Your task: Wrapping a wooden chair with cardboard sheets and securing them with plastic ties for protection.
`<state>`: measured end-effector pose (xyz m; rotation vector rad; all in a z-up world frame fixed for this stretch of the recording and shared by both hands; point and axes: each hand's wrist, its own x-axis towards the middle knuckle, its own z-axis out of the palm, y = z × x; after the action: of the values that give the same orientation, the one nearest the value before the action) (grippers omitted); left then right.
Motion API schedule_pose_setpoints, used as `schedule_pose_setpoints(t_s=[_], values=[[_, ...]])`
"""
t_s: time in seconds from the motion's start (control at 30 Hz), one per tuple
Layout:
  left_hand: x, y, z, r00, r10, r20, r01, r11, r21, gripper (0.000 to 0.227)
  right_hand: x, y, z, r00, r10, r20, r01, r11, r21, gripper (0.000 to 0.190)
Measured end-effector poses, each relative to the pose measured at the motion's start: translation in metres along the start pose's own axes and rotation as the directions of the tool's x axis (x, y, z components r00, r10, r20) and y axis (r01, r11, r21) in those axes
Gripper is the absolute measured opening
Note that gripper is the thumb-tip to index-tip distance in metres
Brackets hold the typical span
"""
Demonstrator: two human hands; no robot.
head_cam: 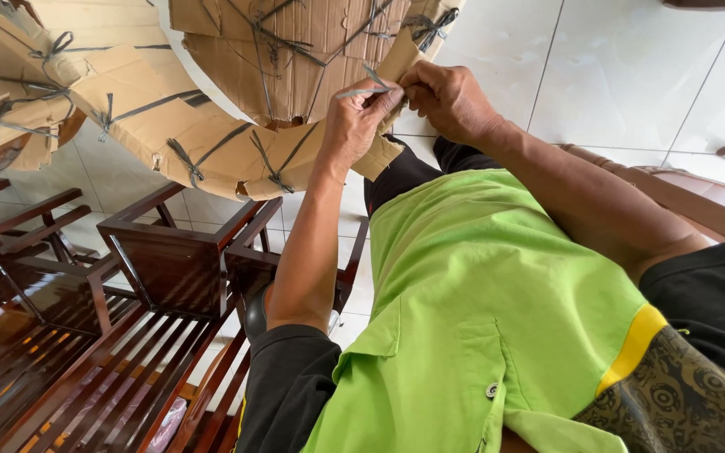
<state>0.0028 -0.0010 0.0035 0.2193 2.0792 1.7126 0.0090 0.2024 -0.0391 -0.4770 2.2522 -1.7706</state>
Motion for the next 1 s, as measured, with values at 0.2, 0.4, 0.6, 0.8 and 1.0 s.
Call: schedule_pose_setpoints(t_s=[0.2,0.4,0.6,0.8,1.0], values=[[0.007,-0.005,0.006,0.977,-0.179,-0.119,0.174,0.983,-0.053,0.035,-0.005,-0.018,0.000,0.997,0.063,-0.037,-0.062,0.998,0.014,0.008],[0.006,0.003,0.009,0.977,-0.181,-0.112,0.170,0.980,-0.103,0.033,0.000,-0.008,0.009,0.990,0.131,-0.053,-0.133,0.990,-0.039,0.013],[0.004,-0.005,0.022,0.965,-0.075,-0.249,0.041,0.989,-0.140,0.016,-0.008,-0.009,0.013,0.994,0.012,-0.109,-0.022,0.995,-0.093,0.017],[0.003,-0.002,0.026,0.946,-0.088,-0.311,0.083,0.996,-0.029,0.022,-0.008,-0.014,0.022,0.980,0.029,-0.198,-0.039,0.998,-0.047,0.019],[-0.005,0.000,0.031,0.936,-0.078,-0.342,0.106,0.992,0.062,0.028,-0.005,-0.016,0.027,0.954,0.166,-0.251,-0.150,0.985,0.080,0.017]])
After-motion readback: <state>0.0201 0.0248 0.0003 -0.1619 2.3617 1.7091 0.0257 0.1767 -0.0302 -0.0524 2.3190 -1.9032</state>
